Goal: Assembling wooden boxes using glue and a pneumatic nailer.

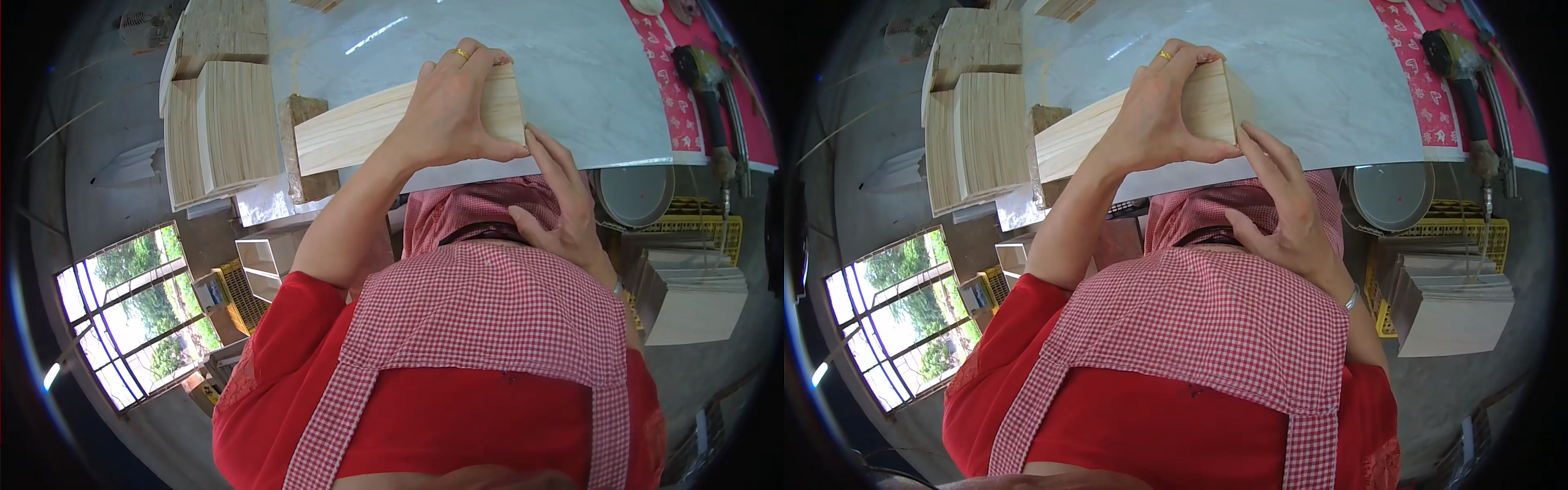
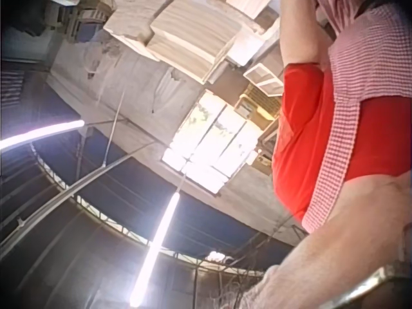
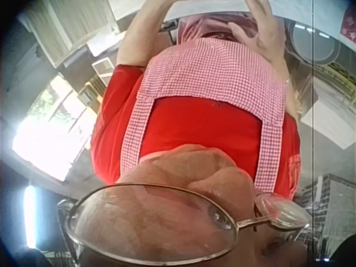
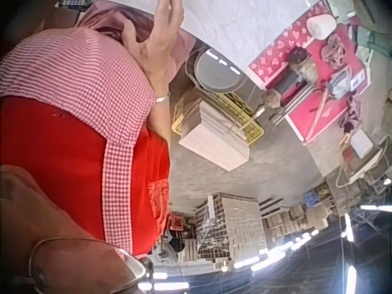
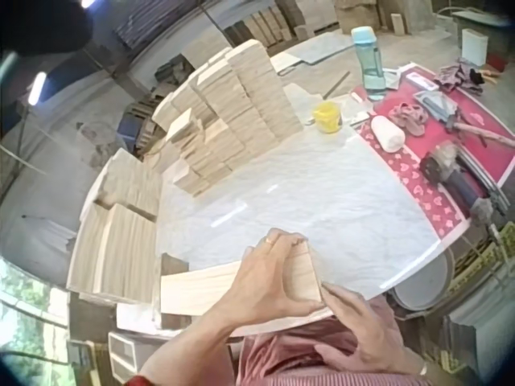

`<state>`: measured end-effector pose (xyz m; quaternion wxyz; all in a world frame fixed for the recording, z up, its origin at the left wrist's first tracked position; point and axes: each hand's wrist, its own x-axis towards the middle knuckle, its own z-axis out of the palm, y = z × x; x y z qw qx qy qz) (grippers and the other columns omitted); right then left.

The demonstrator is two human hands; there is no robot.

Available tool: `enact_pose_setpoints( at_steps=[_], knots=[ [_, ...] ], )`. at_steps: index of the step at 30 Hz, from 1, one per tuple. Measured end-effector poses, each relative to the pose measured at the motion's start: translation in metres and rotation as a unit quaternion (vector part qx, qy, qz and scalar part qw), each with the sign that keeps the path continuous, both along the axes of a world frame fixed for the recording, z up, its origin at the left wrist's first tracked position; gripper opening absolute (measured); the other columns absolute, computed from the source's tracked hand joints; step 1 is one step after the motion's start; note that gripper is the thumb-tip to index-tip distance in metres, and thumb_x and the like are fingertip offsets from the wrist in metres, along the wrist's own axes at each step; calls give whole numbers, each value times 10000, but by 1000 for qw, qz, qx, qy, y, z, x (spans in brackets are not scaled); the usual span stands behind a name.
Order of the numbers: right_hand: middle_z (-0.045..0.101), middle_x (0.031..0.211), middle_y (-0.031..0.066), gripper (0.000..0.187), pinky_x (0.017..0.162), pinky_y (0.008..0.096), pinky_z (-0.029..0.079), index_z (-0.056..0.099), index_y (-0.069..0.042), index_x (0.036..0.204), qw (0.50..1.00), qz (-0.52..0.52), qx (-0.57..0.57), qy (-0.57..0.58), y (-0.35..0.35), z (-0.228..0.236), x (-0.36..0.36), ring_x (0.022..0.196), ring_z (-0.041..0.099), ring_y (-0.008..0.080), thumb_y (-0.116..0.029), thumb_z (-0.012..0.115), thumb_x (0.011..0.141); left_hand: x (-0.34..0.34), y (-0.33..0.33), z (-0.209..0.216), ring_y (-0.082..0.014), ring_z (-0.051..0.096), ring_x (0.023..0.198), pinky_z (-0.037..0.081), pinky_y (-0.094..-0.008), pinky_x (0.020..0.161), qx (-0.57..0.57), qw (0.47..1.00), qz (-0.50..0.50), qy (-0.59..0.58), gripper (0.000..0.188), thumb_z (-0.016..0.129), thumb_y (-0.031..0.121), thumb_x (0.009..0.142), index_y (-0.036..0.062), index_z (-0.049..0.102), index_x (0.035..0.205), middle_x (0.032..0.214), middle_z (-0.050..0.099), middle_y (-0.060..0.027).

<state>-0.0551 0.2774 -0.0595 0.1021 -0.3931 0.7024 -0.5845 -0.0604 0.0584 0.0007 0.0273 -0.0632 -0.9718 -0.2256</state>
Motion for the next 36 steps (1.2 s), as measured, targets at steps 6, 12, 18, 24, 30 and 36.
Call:
enact_pose_setpoints(
  at_steps=[6,12,18,24,30,36],
  knots=[
    [496,1383,192,718,1054,401,417,459,0,1405,1000,-12,-16,-1,7,-2,-1,1269,500,347,-58,717,738,2,-1,0,-344,564,1060,427,-424,907,9,1000,-6,5,930,902,433,513,15,526,1254,1149,558,-147],
    [520,1376,183,709,1042,409,421,414,-15,1434,994,-49,-60,-81,-2,5,-13,1277,508,321,-86,696,788,5,-2,3,-346,554,1064,418,-432,910,13,1000,-14,10,921,895,421,511,24,524,1256,1160,552,-148],
    [501,1410,178,677,1051,419,410,380,-18,1455,988,-33,-128,-78,-30,1,-43,1295,500,312,-142,663,853,4,0,4,-340,545,1062,403,-427,908,16,1000,-12,1,895,876,388,507,32,524,1249,1169,546,-146],
    [512,1407,168,595,1049,395,406,415,-3,1429,987,-13,-150,-59,-35,6,-34,1289,507,296,-178,628,902,4,-1,2,-333,543,1050,398,-415,890,12,1000,3,0,860,851,355,504,39,526,1235,1165,547,-143],
    [612,1245,134,400,966,333,430,559,-7,1297,984,-48,-129,-115,-37,-21,-64,1166,565,217,-200,588,948,8,2,4,-329,540,1049,391,-415,899,12,1000,19,4,846,846,346,508,42,528,1231,1172,544,-141],
    [651,945,12,309,813,269,440,677,-25,1101,951,118,-112,-263,-62,-53,-110,892,554,95,-288,555,994,7,4,5,-327,529,1069,379,-414,921,9,1000,14,-7,854,848,342,505,48,521,1237,1183,538,-143]
  ],
)
